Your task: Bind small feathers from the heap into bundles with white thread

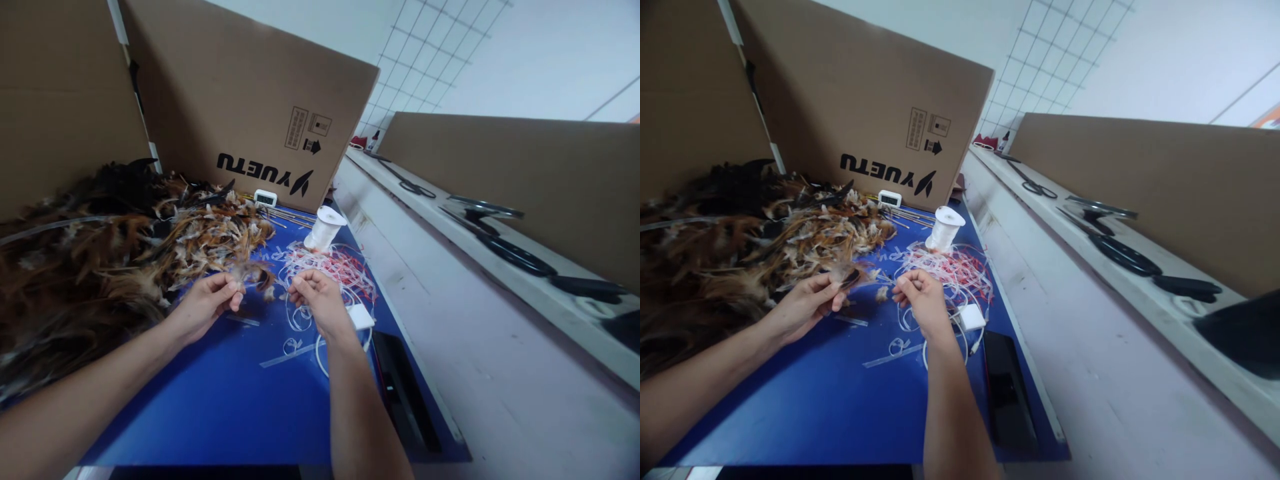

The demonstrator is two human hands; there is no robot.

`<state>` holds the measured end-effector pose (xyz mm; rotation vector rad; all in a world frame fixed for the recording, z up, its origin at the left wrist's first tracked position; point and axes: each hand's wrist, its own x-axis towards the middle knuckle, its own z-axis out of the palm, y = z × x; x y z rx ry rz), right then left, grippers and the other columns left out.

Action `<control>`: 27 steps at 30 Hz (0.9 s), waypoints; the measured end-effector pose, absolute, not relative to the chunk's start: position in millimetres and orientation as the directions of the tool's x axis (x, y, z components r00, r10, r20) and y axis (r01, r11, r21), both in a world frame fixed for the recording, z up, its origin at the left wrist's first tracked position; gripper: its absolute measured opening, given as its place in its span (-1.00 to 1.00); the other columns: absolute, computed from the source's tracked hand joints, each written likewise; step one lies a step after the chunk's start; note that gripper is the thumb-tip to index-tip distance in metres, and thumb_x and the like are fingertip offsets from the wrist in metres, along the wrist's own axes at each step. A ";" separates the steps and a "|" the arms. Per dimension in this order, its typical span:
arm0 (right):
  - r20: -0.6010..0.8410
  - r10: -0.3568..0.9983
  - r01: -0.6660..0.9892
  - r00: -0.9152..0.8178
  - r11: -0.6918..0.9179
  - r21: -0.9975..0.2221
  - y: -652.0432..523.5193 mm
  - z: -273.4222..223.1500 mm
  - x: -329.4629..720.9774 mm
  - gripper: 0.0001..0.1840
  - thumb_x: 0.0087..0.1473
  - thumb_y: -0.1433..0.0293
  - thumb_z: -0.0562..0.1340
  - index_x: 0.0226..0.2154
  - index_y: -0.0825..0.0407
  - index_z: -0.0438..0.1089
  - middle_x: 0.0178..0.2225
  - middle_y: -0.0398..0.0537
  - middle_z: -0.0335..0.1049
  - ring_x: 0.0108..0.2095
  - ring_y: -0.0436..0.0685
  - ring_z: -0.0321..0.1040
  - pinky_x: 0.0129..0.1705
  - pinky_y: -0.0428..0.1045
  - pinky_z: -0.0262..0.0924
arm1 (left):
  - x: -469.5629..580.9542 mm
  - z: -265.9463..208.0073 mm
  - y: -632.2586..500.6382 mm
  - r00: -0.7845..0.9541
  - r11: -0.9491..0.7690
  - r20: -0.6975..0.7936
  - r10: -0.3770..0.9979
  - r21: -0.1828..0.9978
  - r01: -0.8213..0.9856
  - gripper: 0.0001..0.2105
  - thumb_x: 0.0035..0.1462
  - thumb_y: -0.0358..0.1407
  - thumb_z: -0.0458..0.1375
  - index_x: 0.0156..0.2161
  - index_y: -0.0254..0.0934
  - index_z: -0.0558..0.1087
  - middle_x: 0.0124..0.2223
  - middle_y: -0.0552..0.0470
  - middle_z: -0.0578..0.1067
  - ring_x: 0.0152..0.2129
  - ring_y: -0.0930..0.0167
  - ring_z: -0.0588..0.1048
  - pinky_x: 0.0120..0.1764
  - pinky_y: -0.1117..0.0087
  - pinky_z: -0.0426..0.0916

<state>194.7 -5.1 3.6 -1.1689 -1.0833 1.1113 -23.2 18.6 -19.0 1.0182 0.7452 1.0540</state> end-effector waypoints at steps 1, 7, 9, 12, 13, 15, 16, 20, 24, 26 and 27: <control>0.034 0.991 -0.095 0.126 0.046 -0.994 -4.7 3.4 195.7 -0.75 -0.13 0.24 0.36 -0.50 0.06 0.36 -0.59 -0.16 0.44 -0.61 -0.04 0.33 -0.58 -0.14 0.17 | -23.6 -19.4 18.8 0.333 0.153 -0.032 0.942 0.926 -0.344 -0.69 -0.07 -0.17 0.36 -0.51 -0.33 0.37 -0.59 0.11 0.41 -0.61 0.57 0.34 -0.42 0.55 0.26; 0.001 0.985 -0.180 0.175 0.033 -0.983 -2.5 2.9 202.8 -0.71 -0.13 0.20 0.37 -0.46 0.07 0.37 -0.57 -0.15 0.45 -0.61 -0.04 0.34 -0.58 -0.14 0.17 | -27.3 -18.3 24.2 0.262 0.154 -0.045 0.964 0.898 -0.412 -0.71 -0.18 -0.22 0.42 -0.48 -0.35 0.44 -0.56 0.10 0.42 -0.63 0.59 0.33 -0.50 0.60 0.27; -0.007 0.984 -0.197 0.180 0.029 -0.980 -2.2 2.6 205.3 -0.69 -0.15 0.19 0.36 -0.45 0.08 0.37 -0.58 -0.14 0.45 -0.61 -0.04 0.34 -0.57 -0.14 0.18 | -28.0 -17.0 26.1 0.234 0.149 -0.048 0.971 0.888 -0.435 -0.71 -0.22 -0.24 0.44 -0.49 -0.36 0.44 -0.52 0.09 0.45 -0.63 0.61 0.33 -0.51 0.60 0.28; -0.023 0.990 -0.221 0.137 0.008 -0.975 -3.1 2.9 207.2 -0.70 -0.13 0.21 0.35 -0.41 0.07 0.37 -0.56 -0.14 0.46 -0.60 -0.03 0.36 -0.57 -0.14 0.18 | -28.2 -15.4 26.3 0.228 0.156 -0.057 0.972 0.880 -0.448 -0.71 -0.22 -0.25 0.44 -0.51 -0.37 0.43 -0.48 0.06 0.47 -0.63 0.62 0.33 -0.51 0.61 0.30; -0.031 0.993 -0.227 0.113 -0.004 -0.974 -3.6 3.4 207.1 -0.71 -0.12 0.22 0.34 -0.40 0.07 0.37 -0.56 -0.14 0.46 -0.59 -0.03 0.37 -0.56 -0.14 0.18 | -28.2 -15.2 25.8 0.233 0.161 -0.060 0.971 0.880 -0.447 -0.72 -0.22 -0.26 0.44 -0.50 -0.37 0.44 -0.47 0.06 0.47 -0.63 0.62 0.33 -0.51 0.61 0.30; -0.045 0.995 -0.221 0.084 -0.026 -0.975 -4.6 4.6 206.2 -0.74 -0.11 0.25 0.31 -0.37 0.06 0.36 -0.54 -0.13 0.48 -0.58 -0.01 0.39 -0.56 -0.13 0.19 | -27.9 -15.4 24.5 0.244 0.167 -0.061 0.968 0.880 -0.445 -0.73 -0.20 -0.27 0.43 -0.49 -0.37 0.45 -0.47 0.06 0.47 -0.63 0.61 0.34 -0.51 0.60 0.31; -0.052 0.995 -0.207 0.086 -0.034 -0.978 -5.0 5.1 205.6 -0.76 -0.10 0.27 0.30 -0.36 0.06 0.35 -0.53 -0.12 0.48 -0.57 0.00 0.40 -0.56 -0.13 0.20 | -27.8 -15.7 24.0 0.248 0.169 -0.060 0.967 0.880 -0.445 -0.74 -0.19 -0.27 0.43 -0.48 -0.37 0.45 -0.48 0.06 0.47 -0.63 0.61 0.34 -0.51 0.60 0.31; -0.081 0.990 -0.116 0.115 -0.067 -0.991 -4.2 3.0 205.0 -0.79 -0.08 0.35 0.22 -0.31 0.06 0.35 -0.38 -0.05 0.51 -0.52 0.03 0.46 -0.59 -0.13 0.21 | -28.0 -17.5 23.4 0.273 0.170 -0.052 0.960 0.887 -0.430 -0.75 -0.15 -0.26 0.41 -0.44 -0.37 0.48 -0.51 0.07 0.43 -0.63 0.61 0.32 -0.53 0.61 0.28; -0.006 0.984 0.094 0.181 -0.024 -0.995 -0.9 -5.1 209.2 -0.75 -0.06 0.40 0.17 -0.24 0.04 0.36 -0.19 0.01 0.46 -0.58 0.00 0.42 -0.67 -0.13 0.13 | -28.4 -18.2 23.6 0.301 0.167 -0.035 0.953 0.891 -0.423 -0.77 -0.10 -0.24 0.39 -0.42 -0.36 0.49 -0.53 0.08 0.42 -0.63 0.60 0.32 -0.54 0.60 0.26; 0.121 0.961 0.286 0.248 0.046 -0.957 0.2 -7.6 210.2 -0.75 -0.07 0.43 0.18 -0.24 0.03 0.40 -0.21 0.00 0.46 -0.63 -0.04 0.34 -0.66 -0.12 0.12 | -28.4 -18.3 23.4 0.314 0.168 -0.031 0.949 0.892 -0.420 -0.77 -0.09 -0.24 0.38 -0.42 -0.35 0.49 -0.53 0.08 0.43 -0.63 0.59 0.32 -0.53 0.59 0.26; 0.208 0.941 0.378 0.267 0.097 -0.921 0.1 -7.8 209.3 -0.76 -0.07 0.44 0.20 -0.26 0.03 0.42 -0.24 -0.01 0.46 -0.64 -0.06 0.30 -0.64 -0.11 0.13 | -28.4 -18.5 23.2 0.320 0.170 -0.032 0.947 0.894 -0.415 -0.77 -0.09 -0.23 0.38 -0.42 -0.35 0.49 -0.53 0.08 0.43 -0.63 0.59 0.32 -0.53 0.59 0.25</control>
